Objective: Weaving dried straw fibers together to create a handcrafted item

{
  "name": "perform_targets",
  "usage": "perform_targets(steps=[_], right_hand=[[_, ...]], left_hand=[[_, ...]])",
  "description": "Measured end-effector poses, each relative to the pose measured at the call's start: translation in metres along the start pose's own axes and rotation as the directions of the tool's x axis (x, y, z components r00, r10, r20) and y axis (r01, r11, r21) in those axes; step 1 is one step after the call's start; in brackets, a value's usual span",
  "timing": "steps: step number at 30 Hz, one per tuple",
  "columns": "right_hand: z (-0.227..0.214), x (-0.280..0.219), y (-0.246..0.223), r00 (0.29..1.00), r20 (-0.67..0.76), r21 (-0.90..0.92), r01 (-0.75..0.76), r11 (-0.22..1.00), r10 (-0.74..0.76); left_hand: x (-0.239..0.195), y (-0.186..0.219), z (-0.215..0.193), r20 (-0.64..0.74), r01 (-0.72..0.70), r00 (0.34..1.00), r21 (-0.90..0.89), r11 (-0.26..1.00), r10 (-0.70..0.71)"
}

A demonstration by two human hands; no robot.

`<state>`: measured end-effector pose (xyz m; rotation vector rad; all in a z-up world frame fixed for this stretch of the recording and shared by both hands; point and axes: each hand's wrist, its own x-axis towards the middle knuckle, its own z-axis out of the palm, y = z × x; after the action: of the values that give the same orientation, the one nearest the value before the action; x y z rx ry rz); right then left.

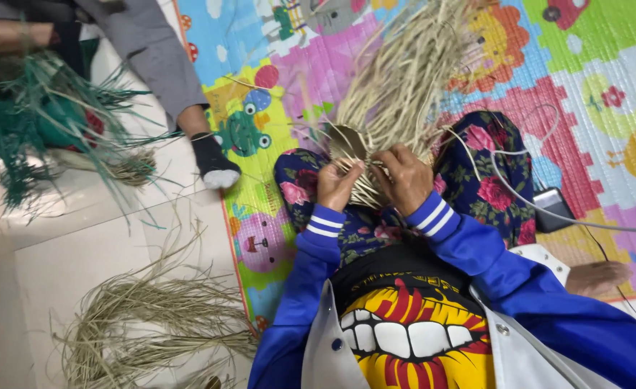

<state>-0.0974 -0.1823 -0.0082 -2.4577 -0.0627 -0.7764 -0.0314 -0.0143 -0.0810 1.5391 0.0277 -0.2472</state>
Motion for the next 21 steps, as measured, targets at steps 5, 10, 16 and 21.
perform_targets(steps=[5, 10, 16, 21], right_hand=[[0.019, -0.002, 0.023, 0.994, 0.044, 0.017, 0.095, 0.995, -0.095], [0.027, -0.004, 0.038, 0.978, 0.124, -0.009, 0.17, 0.985, -0.168], [-0.021, -0.001, 0.007, 0.936, 0.348, 0.363, -0.091, 0.927, -0.044], [-0.053, -0.005, -0.096, 0.923, 0.383, 0.604, -0.222, 0.765, -0.035]], left_hand=[[0.002, 0.003, -0.002, 0.027, -0.003, 1.0, 0.013, 1.0, 0.002], [-0.003, 0.008, 0.007, 0.06, 0.004, 0.998, 0.032, 0.999, -0.006], [0.002, -0.012, 0.009, 0.1, 0.001, 0.995, 0.031, 1.0, -0.004], [0.023, -0.068, 0.011, 0.233, 0.004, 0.973, -0.063, 0.998, 0.01]])
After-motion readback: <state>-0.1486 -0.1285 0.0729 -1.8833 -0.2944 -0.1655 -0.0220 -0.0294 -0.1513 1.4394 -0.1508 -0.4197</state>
